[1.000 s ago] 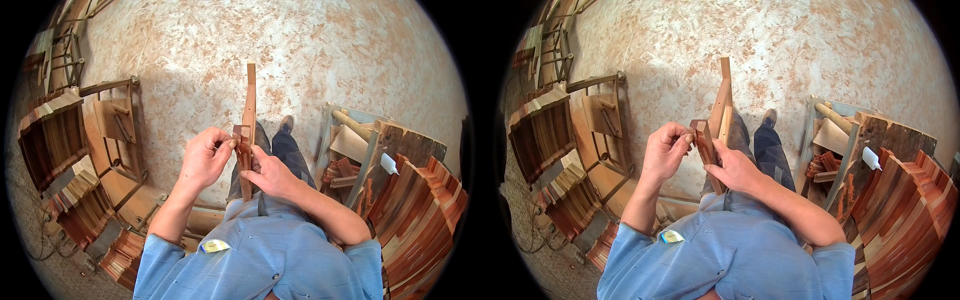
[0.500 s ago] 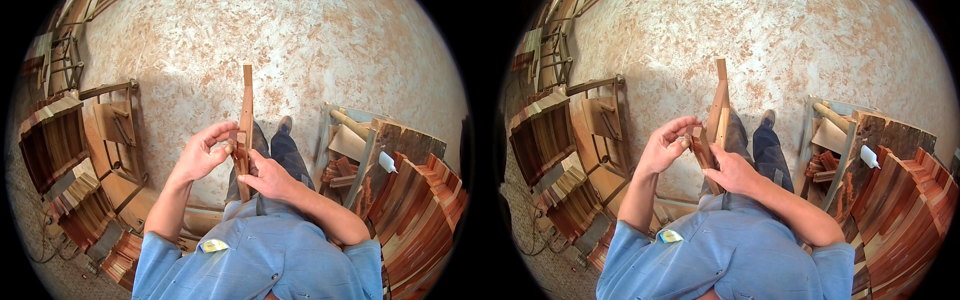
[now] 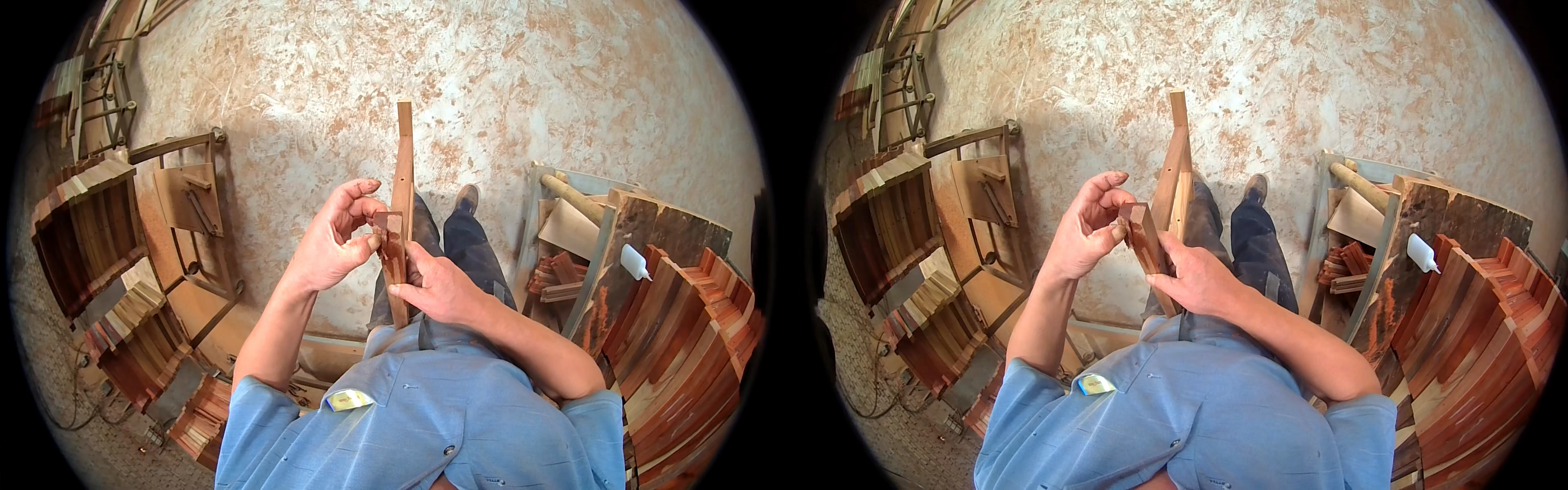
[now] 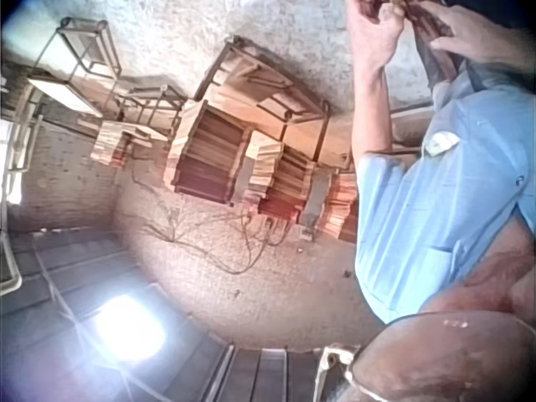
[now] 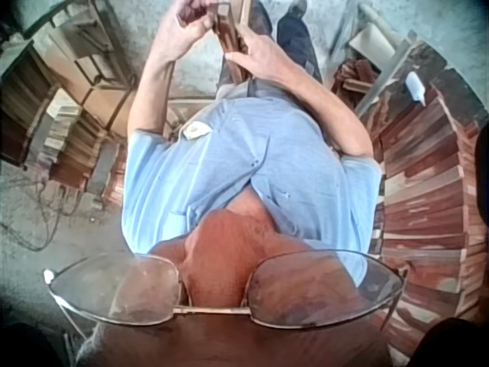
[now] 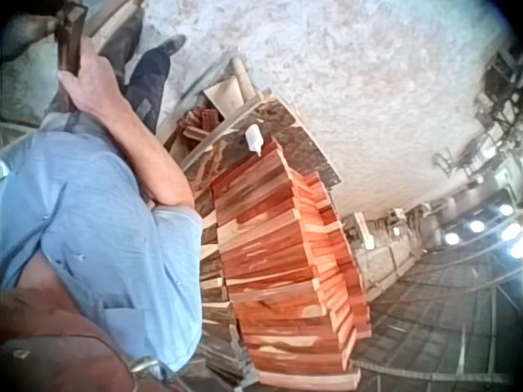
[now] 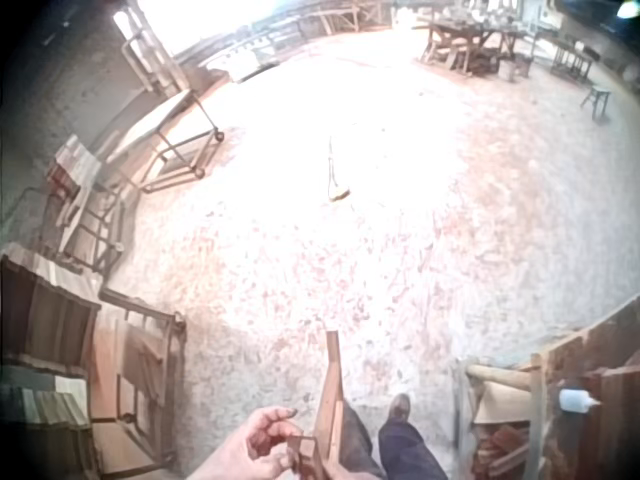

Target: The person assembles a wooden chair frame by applying glue to the joints and inserting dowels. They use a power sander to smooth the glued areas and a table saw to cut wooden pieces to size. The person works in a workshop environment, handling various tools and wooden components.

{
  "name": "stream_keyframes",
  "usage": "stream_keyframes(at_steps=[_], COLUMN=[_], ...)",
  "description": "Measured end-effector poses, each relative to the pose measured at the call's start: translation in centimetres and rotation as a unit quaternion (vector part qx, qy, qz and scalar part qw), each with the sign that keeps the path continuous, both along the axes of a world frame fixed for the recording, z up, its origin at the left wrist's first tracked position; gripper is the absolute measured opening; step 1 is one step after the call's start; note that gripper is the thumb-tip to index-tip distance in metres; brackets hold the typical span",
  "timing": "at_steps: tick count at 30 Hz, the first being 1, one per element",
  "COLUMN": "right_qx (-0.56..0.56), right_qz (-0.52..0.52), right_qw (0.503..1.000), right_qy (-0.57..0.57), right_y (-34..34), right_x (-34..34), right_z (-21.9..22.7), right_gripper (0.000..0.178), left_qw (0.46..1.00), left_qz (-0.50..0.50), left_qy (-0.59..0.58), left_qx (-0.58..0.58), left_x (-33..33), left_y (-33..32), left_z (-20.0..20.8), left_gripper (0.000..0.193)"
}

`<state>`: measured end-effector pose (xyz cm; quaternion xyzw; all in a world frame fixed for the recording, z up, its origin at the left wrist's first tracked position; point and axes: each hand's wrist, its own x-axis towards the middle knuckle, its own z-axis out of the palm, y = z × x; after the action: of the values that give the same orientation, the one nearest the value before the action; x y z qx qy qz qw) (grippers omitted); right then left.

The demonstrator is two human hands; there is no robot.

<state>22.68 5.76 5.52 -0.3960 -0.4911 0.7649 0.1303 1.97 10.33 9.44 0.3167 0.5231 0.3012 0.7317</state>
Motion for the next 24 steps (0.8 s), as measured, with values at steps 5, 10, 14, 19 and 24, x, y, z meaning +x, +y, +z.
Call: stream_keyframes(at_steps=[5,10,14,19,24], right_qx=[0.008,0.002,-0.005,0.007,-0.005], right_qz=[-0.022,-0.023,-0.029,-0.037,-0.010], right_qw=[1.000,1.000,1.000,0.999,1.000], right_qy=[0.014,0.005,0.009,0.001,-0.011], right_y=[-0.3,-0.1,-0.1,0.1,0.1], right_x=[0.2,0.7,0.9,0.9,1.1], right_z=[-0.2,-0.2,-0.4,-0.4,-0.5], right_gripper=[0.060,0.060,0.060,0.060,0.061], left_qw=[1.000,0.999,0.998,0.999,0.998], left_qz=[-0.004,-0.032,-0.054,-0.043,-0.051], left_qy=[0.017,0.015,0.021,0.016,0.042], left_qx=[0.015,0.010,-0.012,-0.023,-0.010], left_x=[0.2,0.5,0.8,1.5,1.4], left_y=[0.1,0.8,1.3,1.5,1.5], left_z=[-0.5,-0.5,-0.4,-0.2,-0.4], left_gripper=[0.063,0.061,0.063,0.069,0.073])
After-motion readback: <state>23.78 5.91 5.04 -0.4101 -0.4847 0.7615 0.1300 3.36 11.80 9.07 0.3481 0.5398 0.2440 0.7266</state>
